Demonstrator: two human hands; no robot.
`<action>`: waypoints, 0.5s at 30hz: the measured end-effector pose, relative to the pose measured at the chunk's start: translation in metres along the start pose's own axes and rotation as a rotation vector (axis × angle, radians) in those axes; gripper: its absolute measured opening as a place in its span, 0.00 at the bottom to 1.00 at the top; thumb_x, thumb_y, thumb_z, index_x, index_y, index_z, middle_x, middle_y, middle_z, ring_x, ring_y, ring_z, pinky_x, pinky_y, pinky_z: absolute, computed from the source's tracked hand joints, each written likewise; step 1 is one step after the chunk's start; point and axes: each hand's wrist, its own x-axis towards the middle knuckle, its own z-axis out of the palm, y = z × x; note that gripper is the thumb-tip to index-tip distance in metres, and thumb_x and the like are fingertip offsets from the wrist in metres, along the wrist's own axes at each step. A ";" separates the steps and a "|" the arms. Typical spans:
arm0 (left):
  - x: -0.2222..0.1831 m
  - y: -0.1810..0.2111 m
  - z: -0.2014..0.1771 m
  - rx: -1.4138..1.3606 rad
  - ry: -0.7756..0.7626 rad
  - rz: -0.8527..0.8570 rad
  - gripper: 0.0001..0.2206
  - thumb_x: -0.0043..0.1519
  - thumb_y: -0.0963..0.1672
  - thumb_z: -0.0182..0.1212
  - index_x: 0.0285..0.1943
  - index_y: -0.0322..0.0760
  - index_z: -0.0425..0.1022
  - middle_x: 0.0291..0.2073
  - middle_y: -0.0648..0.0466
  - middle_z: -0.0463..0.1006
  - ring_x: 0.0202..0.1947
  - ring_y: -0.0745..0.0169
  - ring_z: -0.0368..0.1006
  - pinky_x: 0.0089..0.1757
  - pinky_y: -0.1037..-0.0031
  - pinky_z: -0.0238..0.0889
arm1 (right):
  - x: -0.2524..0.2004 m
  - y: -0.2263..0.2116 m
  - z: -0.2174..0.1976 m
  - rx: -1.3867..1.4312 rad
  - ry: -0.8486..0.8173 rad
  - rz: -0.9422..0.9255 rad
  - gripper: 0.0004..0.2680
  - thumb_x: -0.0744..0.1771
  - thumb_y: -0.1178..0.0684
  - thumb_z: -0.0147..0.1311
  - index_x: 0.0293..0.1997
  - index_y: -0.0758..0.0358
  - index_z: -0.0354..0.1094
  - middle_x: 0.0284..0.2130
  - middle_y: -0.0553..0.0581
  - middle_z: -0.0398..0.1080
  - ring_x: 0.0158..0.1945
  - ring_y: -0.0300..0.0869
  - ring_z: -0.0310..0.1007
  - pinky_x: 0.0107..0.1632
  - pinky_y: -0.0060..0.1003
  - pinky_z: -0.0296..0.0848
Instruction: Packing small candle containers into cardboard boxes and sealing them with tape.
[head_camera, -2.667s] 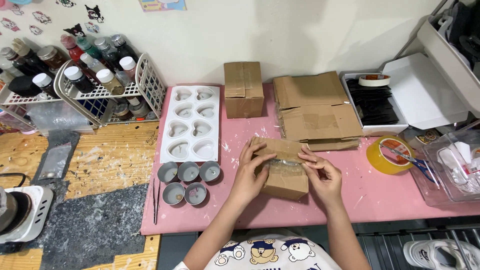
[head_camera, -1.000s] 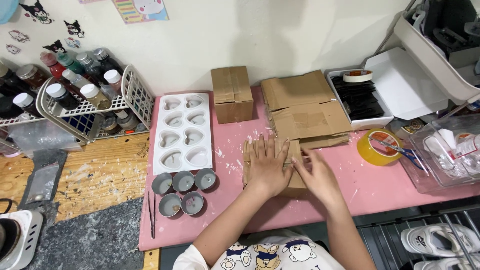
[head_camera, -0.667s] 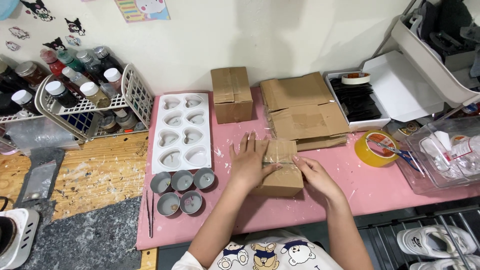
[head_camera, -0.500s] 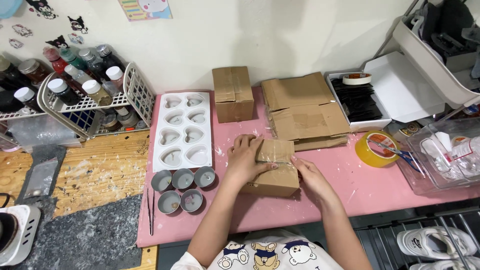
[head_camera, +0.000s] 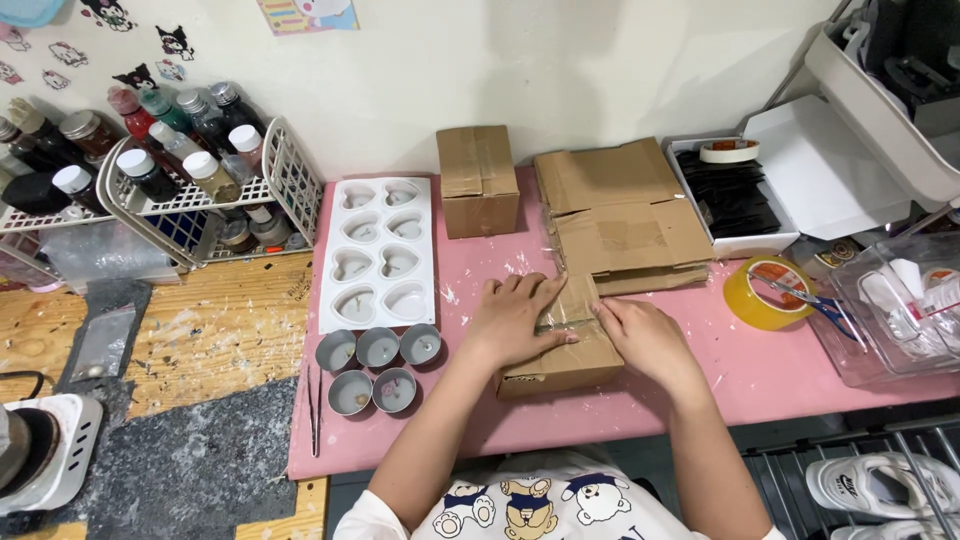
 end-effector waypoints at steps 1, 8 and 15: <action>0.003 0.001 -0.010 0.000 0.000 0.000 0.43 0.53 0.66 0.58 0.76 0.50 0.60 0.64 0.48 0.70 0.63 0.46 0.65 0.57 0.50 0.55 | 0.002 0.006 0.004 0.000 0.000 0.000 0.12 0.69 0.45 0.47 0.44 0.58 0.76 0.37 0.65 0.77 0.41 0.61 0.75 0.45 0.54 0.73; 0.018 -0.009 -0.014 -0.026 -0.155 -0.087 0.52 0.39 0.68 0.65 0.74 0.55 0.61 0.59 0.50 0.74 0.60 0.47 0.69 0.52 0.51 0.59 | 0.003 0.019 0.015 0.382 -0.125 0.031 0.17 0.71 0.43 0.45 0.36 0.69 0.71 0.25 0.70 0.73 0.29 0.57 0.73 0.39 0.45 0.72; 0.011 -0.050 0.007 -0.157 -0.173 0.022 0.48 0.47 0.62 0.71 0.78 0.53 0.57 0.68 0.47 0.66 0.70 0.41 0.56 0.65 0.50 0.42 | 0.000 0.015 0.014 0.396 -0.105 0.026 0.16 0.70 0.43 0.45 0.39 0.68 0.72 0.29 0.67 0.75 0.31 0.53 0.75 0.41 0.43 0.72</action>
